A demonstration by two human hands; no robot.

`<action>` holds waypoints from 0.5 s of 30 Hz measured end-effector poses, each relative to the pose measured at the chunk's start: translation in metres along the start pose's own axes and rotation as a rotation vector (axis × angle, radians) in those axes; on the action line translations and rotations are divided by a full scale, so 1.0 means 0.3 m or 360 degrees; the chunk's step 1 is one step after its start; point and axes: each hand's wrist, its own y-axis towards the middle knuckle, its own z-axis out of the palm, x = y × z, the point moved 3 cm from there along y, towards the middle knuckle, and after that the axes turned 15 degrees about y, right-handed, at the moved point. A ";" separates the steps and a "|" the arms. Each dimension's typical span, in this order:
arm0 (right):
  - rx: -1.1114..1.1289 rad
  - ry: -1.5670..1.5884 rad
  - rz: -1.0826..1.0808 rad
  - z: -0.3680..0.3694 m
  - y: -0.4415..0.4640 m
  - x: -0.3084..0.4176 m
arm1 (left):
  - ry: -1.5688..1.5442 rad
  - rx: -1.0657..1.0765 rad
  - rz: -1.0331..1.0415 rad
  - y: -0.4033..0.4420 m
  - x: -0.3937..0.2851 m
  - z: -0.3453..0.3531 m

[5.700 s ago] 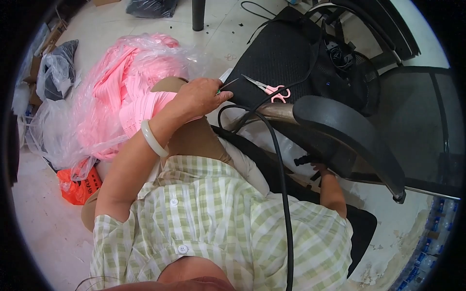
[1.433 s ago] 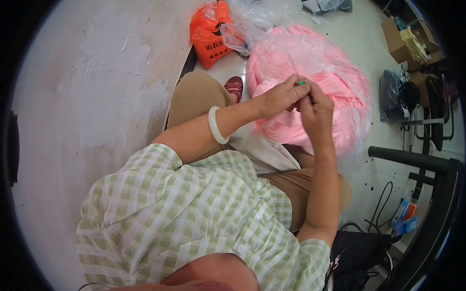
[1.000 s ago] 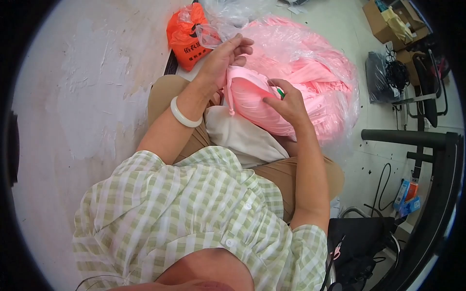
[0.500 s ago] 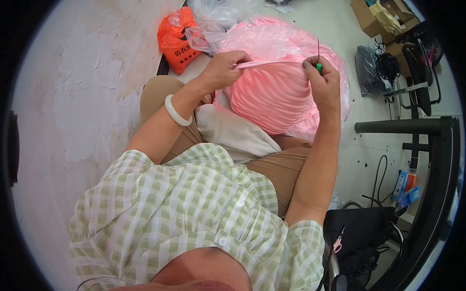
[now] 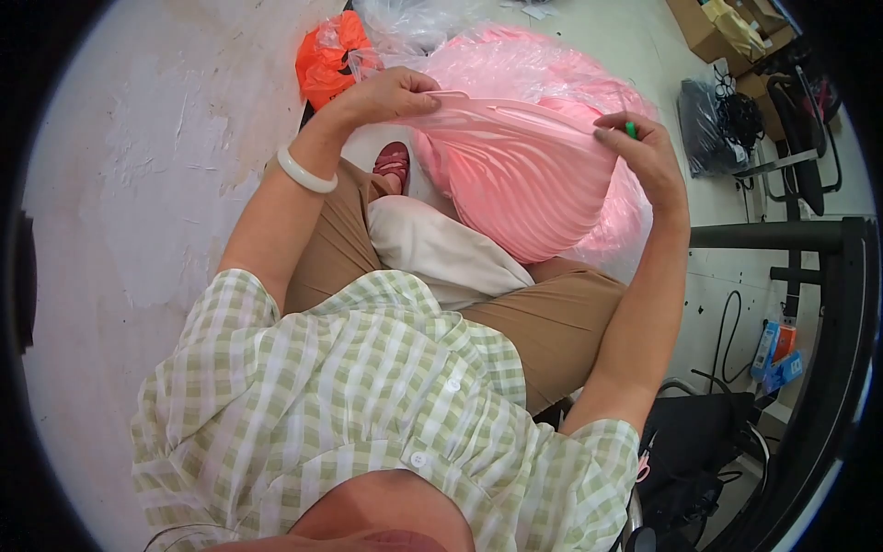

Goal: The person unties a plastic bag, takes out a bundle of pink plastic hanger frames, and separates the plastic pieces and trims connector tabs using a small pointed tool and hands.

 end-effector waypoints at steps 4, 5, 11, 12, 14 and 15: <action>0.0240 -0.0292 0.0094 -0.007 0.027 -0.155 | -0.0297 0.0248 -0.0130 -0.005 -0.036 -0.039; 0.0241 -0.0286 0.0100 -0.012 0.035 -0.170 | -0.0297 0.0255 -0.0135 0.002 -0.037 -0.043; 0.0370 -0.0385 0.0451 -0.002 0.022 -0.224 | -0.0268 0.0382 -0.0202 0.020 -0.007 -0.026; 0.0378 -0.0386 0.0447 -0.001 0.023 -0.220 | -0.0188 0.0367 -0.0210 0.024 -0.007 -0.024; 0.0399 -0.0481 0.0567 -0.006 0.019 -0.222 | -0.0112 0.0351 -0.0230 0.024 0.002 -0.026; 0.0404 -0.0480 0.0569 -0.009 0.020 -0.226 | -0.0105 0.0388 -0.0261 0.027 0.010 -0.028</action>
